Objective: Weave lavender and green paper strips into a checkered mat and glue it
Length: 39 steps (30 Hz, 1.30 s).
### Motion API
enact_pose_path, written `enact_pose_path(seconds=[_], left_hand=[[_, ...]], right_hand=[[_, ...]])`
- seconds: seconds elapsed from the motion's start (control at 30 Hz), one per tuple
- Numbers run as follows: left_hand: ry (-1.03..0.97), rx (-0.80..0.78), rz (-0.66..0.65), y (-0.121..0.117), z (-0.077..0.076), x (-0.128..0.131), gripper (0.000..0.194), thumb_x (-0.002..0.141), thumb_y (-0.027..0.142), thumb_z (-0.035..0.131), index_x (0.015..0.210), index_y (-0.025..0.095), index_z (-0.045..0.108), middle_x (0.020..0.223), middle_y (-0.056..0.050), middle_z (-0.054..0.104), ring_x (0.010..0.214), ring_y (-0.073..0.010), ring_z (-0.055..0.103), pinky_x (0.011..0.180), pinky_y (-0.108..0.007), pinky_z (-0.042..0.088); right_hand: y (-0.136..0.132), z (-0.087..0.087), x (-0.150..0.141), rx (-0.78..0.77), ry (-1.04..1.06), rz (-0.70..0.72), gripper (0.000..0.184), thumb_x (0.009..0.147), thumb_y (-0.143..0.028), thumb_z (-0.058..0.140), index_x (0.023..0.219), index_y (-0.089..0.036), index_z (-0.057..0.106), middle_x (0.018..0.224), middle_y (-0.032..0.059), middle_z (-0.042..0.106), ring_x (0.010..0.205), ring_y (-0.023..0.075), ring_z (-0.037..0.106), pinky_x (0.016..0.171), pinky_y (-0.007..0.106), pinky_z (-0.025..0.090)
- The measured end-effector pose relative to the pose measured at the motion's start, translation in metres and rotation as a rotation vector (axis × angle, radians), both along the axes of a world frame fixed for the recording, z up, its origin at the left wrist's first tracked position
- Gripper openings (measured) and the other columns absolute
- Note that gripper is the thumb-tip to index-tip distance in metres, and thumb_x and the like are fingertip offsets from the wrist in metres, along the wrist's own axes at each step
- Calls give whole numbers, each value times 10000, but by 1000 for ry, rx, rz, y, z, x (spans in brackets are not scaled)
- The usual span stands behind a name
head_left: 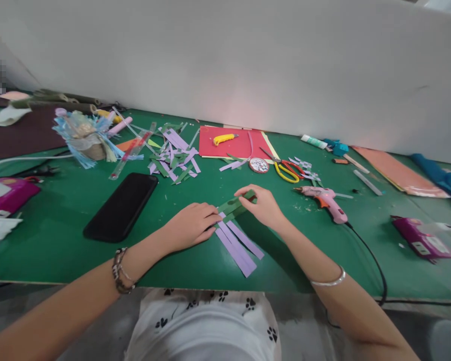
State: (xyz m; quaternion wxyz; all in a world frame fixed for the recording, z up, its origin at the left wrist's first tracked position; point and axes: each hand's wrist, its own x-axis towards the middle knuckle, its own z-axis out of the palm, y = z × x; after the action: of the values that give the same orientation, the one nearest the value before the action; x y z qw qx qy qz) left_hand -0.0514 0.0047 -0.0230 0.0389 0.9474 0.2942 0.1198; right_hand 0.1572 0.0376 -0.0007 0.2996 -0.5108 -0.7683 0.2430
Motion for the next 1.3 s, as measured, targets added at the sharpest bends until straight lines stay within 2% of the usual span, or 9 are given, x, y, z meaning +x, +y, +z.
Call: enact_pose_path(seconds=[0.17, 0.4, 0.93, 1.13, 1.23, 1.3], left_hand=[[21, 32, 20, -1, 2, 5, 257, 852, 192, 402, 1068, 127, 525, 984, -98, 590, 909, -208, 541, 749, -323, 414], [72, 42, 44, 3, 2, 11, 295, 854, 278, 441, 1084, 125, 544, 921, -87, 585, 856, -208, 545, 714, -318, 404], [61, 58, 43, 2, 1, 11, 270, 855, 261, 445, 1067, 138, 556, 927, -79, 588, 867, -200, 544, 726, -315, 393], [62, 54, 52, 1, 2, 10, 264, 846, 259, 463, 1059, 142, 564, 932, -76, 595, 865, -200, 551, 736, -321, 396], [50, 52, 50, 1, 1, 10, 267, 844, 258, 467, 1060, 134, 565, 951, -83, 595, 884, -206, 551, 751, -333, 403], [44, 52, 46, 1, 0, 10, 273, 843, 259, 470, 1066, 134, 562, 963, -85, 596, 888, -204, 552, 756, -333, 410]], right_hand=[[11, -7, 19, 29, -55, -32, 100, 694, -144, 520, 725, -182, 607, 699, -4, 606, 610, 113, 518, 618, 257, 417], [18, -13, 27, 143, -135, 29, 97, 731, -149, 496, 747, -173, 589, 674, 1, 550, 616, 118, 495, 625, 265, 401], [21, -20, 22, 51, -119, -78, 70, 671, -136, 480, 700, -188, 516, 591, -36, 492, 562, 106, 472, 576, 240, 385], [25, -16, 19, 5, -218, -154, 159, 651, -80, 458, 762, -179, 515, 581, -42, 473, 540, 110, 446, 568, 241, 375], [23, -14, 21, 109, -318, -213, 232, 666, -47, 415, 823, -159, 543, 641, -5, 491, 602, 132, 462, 601, 262, 386], [16, -12, 21, 247, -367, -179, 253, 711, -52, 385, 845, -150, 577, 719, 37, 514, 675, 148, 476, 646, 276, 396]])
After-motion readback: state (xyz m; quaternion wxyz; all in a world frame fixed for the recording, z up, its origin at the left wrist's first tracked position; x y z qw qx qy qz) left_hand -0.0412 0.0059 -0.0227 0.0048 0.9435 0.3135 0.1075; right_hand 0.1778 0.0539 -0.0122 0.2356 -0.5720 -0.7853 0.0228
